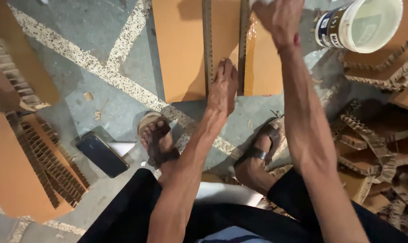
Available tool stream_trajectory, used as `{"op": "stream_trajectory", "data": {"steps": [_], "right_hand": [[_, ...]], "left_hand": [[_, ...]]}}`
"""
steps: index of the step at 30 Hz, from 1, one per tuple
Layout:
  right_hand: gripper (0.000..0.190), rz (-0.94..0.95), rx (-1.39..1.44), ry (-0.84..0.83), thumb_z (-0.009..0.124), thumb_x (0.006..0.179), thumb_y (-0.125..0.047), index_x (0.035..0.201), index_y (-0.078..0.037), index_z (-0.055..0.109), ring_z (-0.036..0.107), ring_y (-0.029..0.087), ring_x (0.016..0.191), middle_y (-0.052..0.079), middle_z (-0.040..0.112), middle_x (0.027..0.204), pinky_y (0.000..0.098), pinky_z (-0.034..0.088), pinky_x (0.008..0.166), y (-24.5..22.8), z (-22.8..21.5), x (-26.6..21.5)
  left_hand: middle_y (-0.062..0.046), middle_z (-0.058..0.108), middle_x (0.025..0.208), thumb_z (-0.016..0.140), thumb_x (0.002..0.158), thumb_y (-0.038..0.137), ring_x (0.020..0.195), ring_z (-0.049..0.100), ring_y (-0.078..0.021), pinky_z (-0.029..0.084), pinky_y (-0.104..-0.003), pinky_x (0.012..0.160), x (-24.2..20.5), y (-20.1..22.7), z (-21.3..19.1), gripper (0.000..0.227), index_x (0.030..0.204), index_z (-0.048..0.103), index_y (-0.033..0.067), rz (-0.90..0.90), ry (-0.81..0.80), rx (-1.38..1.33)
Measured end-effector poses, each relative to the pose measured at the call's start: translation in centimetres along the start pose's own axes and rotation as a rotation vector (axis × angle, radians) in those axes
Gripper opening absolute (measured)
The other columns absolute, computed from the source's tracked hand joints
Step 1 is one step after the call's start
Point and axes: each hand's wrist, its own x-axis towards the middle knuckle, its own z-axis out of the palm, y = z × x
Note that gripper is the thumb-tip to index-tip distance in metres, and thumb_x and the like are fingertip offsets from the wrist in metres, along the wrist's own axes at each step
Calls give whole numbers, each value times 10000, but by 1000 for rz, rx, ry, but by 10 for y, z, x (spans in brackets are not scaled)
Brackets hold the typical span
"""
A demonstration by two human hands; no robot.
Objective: The person applies glue to the edges of corrugated cardboard pieces using a foam applicator. They then fold the pieces into a box shape and secure them with rubber bands. The process is repeated for multiple units.
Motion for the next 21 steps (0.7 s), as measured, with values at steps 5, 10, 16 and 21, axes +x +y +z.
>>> {"op": "stream_trajectory", "data": {"steps": [5, 10, 16, 21], "right_hand": [[281, 59, 101, -56, 858, 805, -225, 909, -9, 711, 755, 298, 711, 146, 733, 780, 392, 587, 616, -28, -26, -68], [256, 168, 14, -116, 877, 790, -199, 884, -17, 724, 738, 349, 714, 182, 740, 777, 430, 583, 636, -64, -50, -145], [265, 325, 9, -218, 820, 699, -132, 921, -7, 747, 739, 291, 662, 180, 726, 747, 392, 583, 599, -96, -77, -190], [211, 816, 457, -36, 857, 818, -168, 948, -52, 738, 711, 137, 609, 68, 759, 791, 298, 564, 514, -76, -141, -171]], "left_hand": [[-169, 391, 1499, 814, 587, -16, 1410, 385, -361, 499, -369, 1073, -1, -2, 4, 845, 1361, 484, -86, -5, -16, -146], [-182, 391, 1490, 836, 639, 31, 1458, 347, -360, 477, -385, 1090, 0, 1, 3, 882, 1422, 446, -80, -3, -64, -65], [-158, 389, 1486, 857, 623, 56, 1466, 332, -341, 458, -356, 1104, 2, 3, -5, 875, 1383, 444, -69, -26, -180, -105], [-165, 456, 1498, 803, 776, 87, 1449, 419, -349, 445, -388, 1180, -5, -28, -15, 641, 1344, 509, 39, -16, 28, -349]]}}
